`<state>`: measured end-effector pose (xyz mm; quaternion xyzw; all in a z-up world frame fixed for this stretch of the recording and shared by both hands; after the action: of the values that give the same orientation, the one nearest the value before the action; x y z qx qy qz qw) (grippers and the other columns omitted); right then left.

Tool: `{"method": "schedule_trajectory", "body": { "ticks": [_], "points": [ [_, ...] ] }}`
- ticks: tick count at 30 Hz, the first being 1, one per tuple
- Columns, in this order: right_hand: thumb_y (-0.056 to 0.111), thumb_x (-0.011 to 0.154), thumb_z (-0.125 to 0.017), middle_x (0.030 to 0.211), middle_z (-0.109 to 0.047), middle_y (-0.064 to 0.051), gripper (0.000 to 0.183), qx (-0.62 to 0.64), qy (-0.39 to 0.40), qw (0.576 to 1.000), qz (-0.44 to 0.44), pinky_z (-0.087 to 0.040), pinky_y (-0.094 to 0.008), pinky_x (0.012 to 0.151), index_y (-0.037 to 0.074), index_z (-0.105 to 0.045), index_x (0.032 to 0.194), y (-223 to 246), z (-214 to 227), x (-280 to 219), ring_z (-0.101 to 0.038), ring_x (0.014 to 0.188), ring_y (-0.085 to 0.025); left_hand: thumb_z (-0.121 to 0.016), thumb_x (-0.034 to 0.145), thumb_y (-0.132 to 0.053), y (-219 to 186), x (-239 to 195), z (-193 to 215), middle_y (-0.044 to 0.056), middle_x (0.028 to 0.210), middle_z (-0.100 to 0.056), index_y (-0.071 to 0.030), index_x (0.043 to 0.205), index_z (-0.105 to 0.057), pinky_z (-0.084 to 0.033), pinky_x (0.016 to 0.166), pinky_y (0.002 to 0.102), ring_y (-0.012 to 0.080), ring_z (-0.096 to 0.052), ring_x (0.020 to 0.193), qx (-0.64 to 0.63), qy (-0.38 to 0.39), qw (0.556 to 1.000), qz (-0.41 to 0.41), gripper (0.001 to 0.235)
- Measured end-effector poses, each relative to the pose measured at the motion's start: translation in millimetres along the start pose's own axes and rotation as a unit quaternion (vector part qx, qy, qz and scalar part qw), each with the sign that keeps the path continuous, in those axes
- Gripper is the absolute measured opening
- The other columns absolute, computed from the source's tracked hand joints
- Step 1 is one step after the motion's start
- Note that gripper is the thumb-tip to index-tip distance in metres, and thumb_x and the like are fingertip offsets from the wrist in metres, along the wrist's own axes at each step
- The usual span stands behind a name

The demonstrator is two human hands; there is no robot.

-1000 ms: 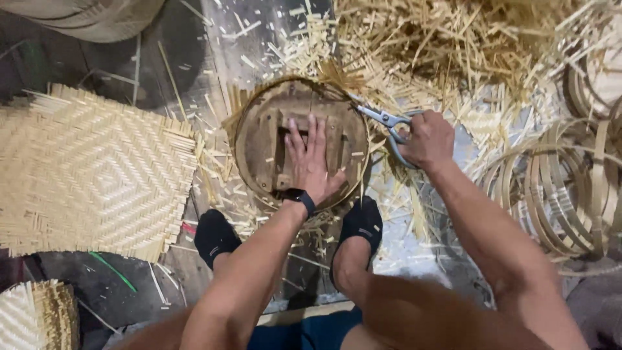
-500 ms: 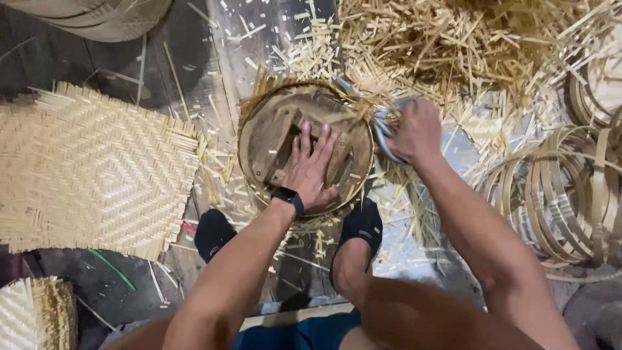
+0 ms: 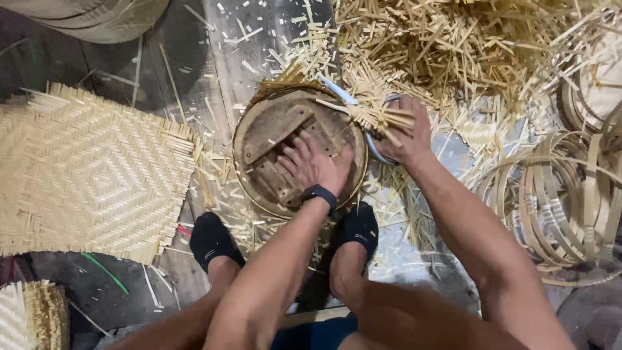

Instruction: Weaving bamboo strips into circular mats and trimming edges to fit circular frames or trays.

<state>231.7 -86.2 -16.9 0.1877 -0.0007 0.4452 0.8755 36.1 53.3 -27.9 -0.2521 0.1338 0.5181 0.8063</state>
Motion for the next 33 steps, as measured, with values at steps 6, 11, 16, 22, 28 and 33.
{"method": "schedule_trajectory", "body": {
  "ticks": [6,11,16,22,28,33],
  "points": [
    [0.053,0.079,-0.078,0.104,-0.067,-0.013,0.050,-0.083,0.181,0.980,-0.017,-0.053,-0.044,0.083,0.009,-0.073,0.103,-44.5,-27.8,-26.8,-0.064,0.099,-0.028,-0.070,0.072,-0.068,4.2,-2.1,10.0,0.030,0.157,-0.034,0.003,0.154,-0.030,-0.002,0.122,0.062,0.0551,-0.023,0.146,0.017,0.025,0.989,-0.148,0.116],
    [0.058,0.079,-0.076,0.090,-0.064,-0.016,0.060,-0.140,0.170,0.975,-0.008,-0.054,-0.042,0.077,0.000,-0.071,0.096,-4.9,-19.5,9.1,-0.063,0.087,-0.031,-0.072,0.072,-0.064,1.1,-4.2,8.7,0.028,0.156,-0.038,0.005,0.153,-0.033,-0.002,0.123,0.064,0.0542,-0.027,0.146,0.023,0.020,0.984,-0.175,0.113],
    [0.042,0.070,-0.078,0.094,-0.065,-0.016,0.050,-0.131,0.114,0.984,0.035,-0.055,-0.043,0.076,0.003,-0.073,0.100,5.4,-19.6,12.3,-0.065,0.088,-0.031,-0.077,0.069,-0.064,5.8,-6.0,20.3,0.029,0.155,-0.037,0.008,0.151,-0.031,-0.003,0.120,0.064,0.0560,-0.025,0.144,0.007,0.023,0.978,-0.207,0.118],
    [0.056,0.088,-0.077,0.089,-0.066,-0.015,0.053,-0.145,0.222,0.963,-0.038,-0.054,-0.042,0.066,0.004,-0.073,0.098,-17.6,-23.3,-14.6,-0.063,0.082,-0.027,-0.078,0.067,-0.059,8.9,-13.5,28.3,0.026,0.155,-0.041,0.004,0.151,-0.036,-0.008,0.124,0.060,0.0522,-0.030,0.145,0.089,0.078,0.938,-0.326,0.113],
    [0.061,0.077,-0.078,0.082,-0.063,-0.013,0.056,-0.145,0.057,0.986,0.050,-0.054,-0.040,0.067,0.007,-0.073,0.091,27.7,-0.9,23.7,-0.062,0.079,-0.026,-0.076,0.072,-0.059,19.3,-8.5,14.8,0.025,0.154,-0.042,0.005,0.153,-0.035,-0.008,0.124,0.062,0.0522,-0.030,0.145,0.126,0.096,0.927,-0.341,0.111],
    [0.051,0.089,-0.073,0.099,-0.062,-0.014,0.049,-0.115,0.243,0.961,-0.065,-0.052,-0.044,0.083,0.008,-0.071,0.111,-42.9,-30.8,-24.0,-0.060,0.097,-0.028,-0.079,0.064,-0.061,21.3,-11.4,23.6,0.021,0.157,-0.038,-0.001,0.153,-0.034,-0.006,0.123,0.056,0.0454,-0.023,0.148,0.239,0.148,0.843,-0.459,0.116]
  ]
}}
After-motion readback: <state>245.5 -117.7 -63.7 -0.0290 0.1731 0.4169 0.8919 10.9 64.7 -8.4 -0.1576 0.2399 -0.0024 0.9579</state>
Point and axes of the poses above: each hand's wrist, its own x-axis towards the middle knuckle, its own z-axis out of the back of the hand, y = z × x, the point moved 7 cm from there along x, towards the middle knuckle
